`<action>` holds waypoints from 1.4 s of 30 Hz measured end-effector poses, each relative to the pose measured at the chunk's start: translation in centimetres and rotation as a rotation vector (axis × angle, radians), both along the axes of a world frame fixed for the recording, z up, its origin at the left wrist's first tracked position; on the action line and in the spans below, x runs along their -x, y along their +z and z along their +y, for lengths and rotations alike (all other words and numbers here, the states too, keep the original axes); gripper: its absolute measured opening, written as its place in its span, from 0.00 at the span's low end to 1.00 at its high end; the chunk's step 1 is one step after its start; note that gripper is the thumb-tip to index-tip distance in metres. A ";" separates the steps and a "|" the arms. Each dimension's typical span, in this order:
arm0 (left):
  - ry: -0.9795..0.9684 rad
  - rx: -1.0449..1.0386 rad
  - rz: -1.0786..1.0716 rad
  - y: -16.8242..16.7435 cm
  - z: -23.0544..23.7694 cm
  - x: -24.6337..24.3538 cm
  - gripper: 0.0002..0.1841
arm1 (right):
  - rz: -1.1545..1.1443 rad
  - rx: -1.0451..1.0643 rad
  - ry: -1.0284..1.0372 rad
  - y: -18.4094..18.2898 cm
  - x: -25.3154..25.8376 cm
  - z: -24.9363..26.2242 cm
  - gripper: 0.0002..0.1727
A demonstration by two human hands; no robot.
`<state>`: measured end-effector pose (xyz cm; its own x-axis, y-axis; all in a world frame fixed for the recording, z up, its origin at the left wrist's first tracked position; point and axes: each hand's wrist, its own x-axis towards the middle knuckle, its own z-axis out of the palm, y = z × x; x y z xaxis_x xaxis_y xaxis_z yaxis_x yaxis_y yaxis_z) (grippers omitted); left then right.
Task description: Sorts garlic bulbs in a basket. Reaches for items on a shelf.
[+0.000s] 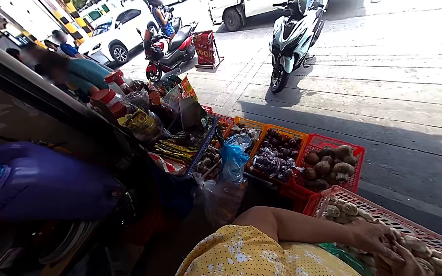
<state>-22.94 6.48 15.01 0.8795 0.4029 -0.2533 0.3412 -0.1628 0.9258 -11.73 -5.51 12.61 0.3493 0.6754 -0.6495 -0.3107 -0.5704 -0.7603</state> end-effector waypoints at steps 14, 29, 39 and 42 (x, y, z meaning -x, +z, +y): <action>0.153 0.461 0.129 -0.2 -1.7 -1.2 0.21 | -0.209 0.156 -0.093 0.3 0.5 1.5 0.22; -0.061 -0.220 0.171 -1.3 -1.2 -1.0 0.41 | 0.035 0.149 -0.020 -0.8 0.8 0.4 0.33; 0.094 0.341 0.153 -0.1 -1.7 -1.0 0.21 | -0.267 -0.046 -0.214 -2.4 1.4 -0.1 0.23; 0.182 0.326 0.099 -1.7 -2.0 -0.2 0.21 | -0.532 -0.092 -0.012 -2.0 2.0 -0.2 0.22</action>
